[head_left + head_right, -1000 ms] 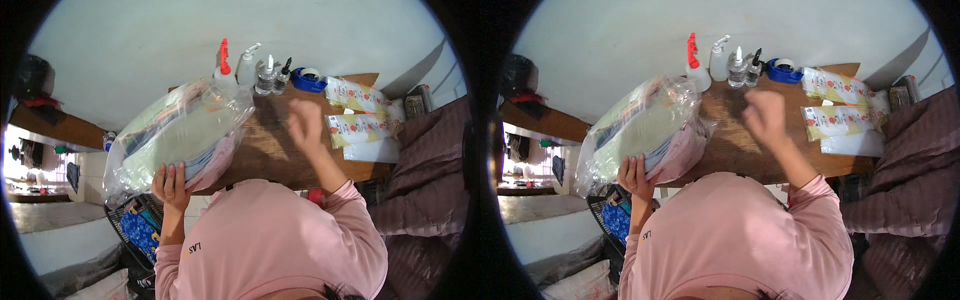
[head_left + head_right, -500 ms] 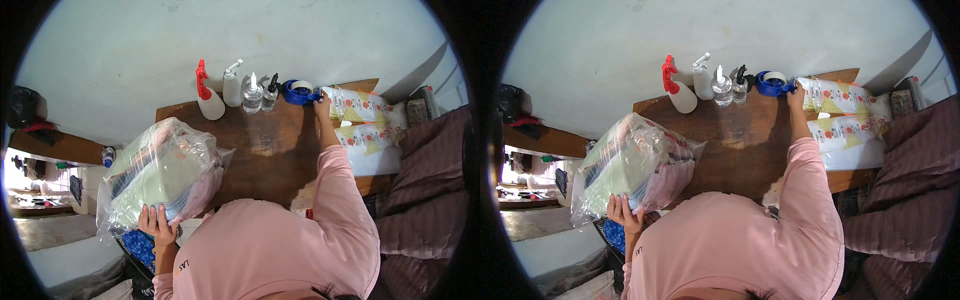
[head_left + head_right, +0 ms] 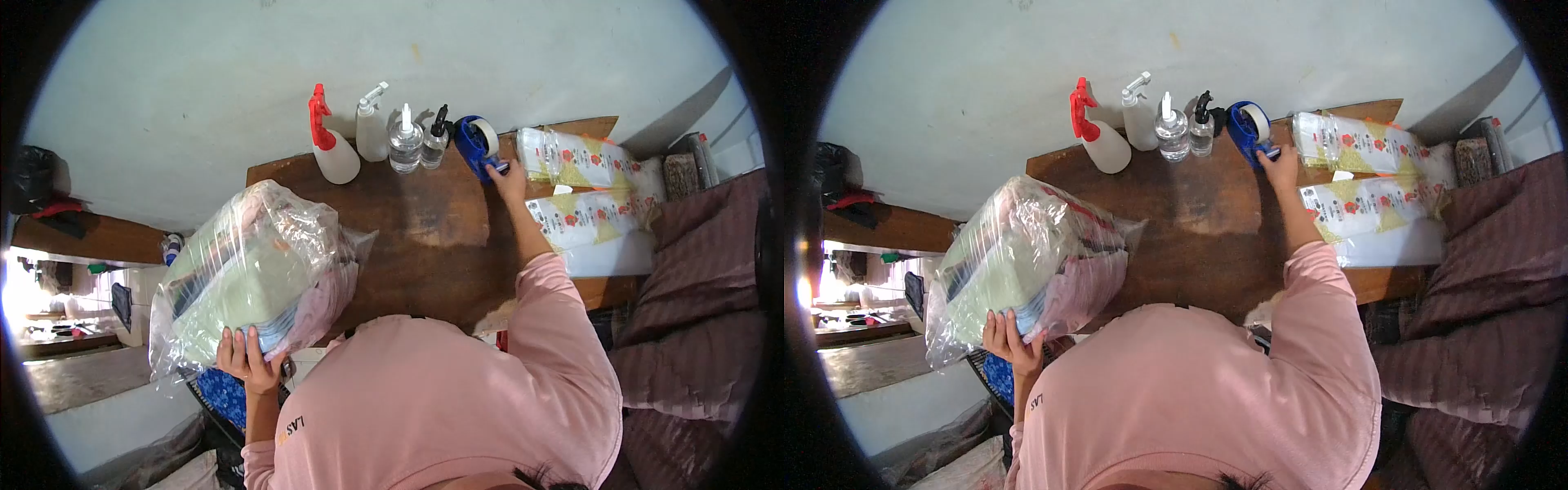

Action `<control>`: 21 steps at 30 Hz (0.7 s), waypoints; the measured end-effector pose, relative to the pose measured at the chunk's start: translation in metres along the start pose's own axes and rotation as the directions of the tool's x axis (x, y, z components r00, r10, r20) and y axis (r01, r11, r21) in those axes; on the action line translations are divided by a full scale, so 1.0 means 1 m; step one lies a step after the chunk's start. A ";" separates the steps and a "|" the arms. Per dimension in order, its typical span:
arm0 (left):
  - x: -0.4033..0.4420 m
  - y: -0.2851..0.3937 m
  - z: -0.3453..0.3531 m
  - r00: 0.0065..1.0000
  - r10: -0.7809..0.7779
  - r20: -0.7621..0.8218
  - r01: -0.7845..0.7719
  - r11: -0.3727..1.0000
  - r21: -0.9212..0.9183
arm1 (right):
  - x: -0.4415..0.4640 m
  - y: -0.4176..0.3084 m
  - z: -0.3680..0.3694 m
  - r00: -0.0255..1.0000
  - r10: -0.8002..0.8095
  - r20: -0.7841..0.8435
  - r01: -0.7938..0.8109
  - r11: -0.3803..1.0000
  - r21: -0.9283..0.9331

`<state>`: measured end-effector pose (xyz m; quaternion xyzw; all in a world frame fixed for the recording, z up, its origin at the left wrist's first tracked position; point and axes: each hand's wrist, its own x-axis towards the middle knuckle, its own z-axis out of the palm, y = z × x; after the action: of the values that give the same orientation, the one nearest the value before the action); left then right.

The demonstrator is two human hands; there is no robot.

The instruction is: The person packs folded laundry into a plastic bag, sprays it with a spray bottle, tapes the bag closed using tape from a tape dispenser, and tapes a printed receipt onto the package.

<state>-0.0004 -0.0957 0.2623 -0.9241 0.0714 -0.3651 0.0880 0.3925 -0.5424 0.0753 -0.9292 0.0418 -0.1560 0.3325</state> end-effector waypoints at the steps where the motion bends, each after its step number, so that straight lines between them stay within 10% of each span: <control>1: 0.000 -0.001 -0.001 1.000 0.004 0.010 -0.004 1.000 -0.015 | -0.009 -0.008 0.000 0.999 0.007 0.043 -0.007 1.000 0.005; 7: 0.003 0.001 0.000 1.000 -0.007 -0.012 0.007 1.000 0.005 | 0.004 -0.004 -0.006 0.939 0.118 0.322 -0.200 0.951 0.235; 14: 0.004 0.002 0.001 0.999 -0.023 -0.023 0.023 1.000 -0.019 | 0.012 -0.049 -0.038 0.941 -0.034 0.337 0.106 0.975 -0.197; 21: 0.007 0.003 -0.002 1.000 -0.014 -0.001 0.014 0.999 -0.052 | 0.007 -0.052 -0.046 0.842 0.175 0.510 -0.166 0.984 -0.064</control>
<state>0.0027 -0.1002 0.2675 -0.9262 0.0745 -0.3645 0.0612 0.3828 -0.5311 0.1440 -0.9324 0.0354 0.1276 0.3362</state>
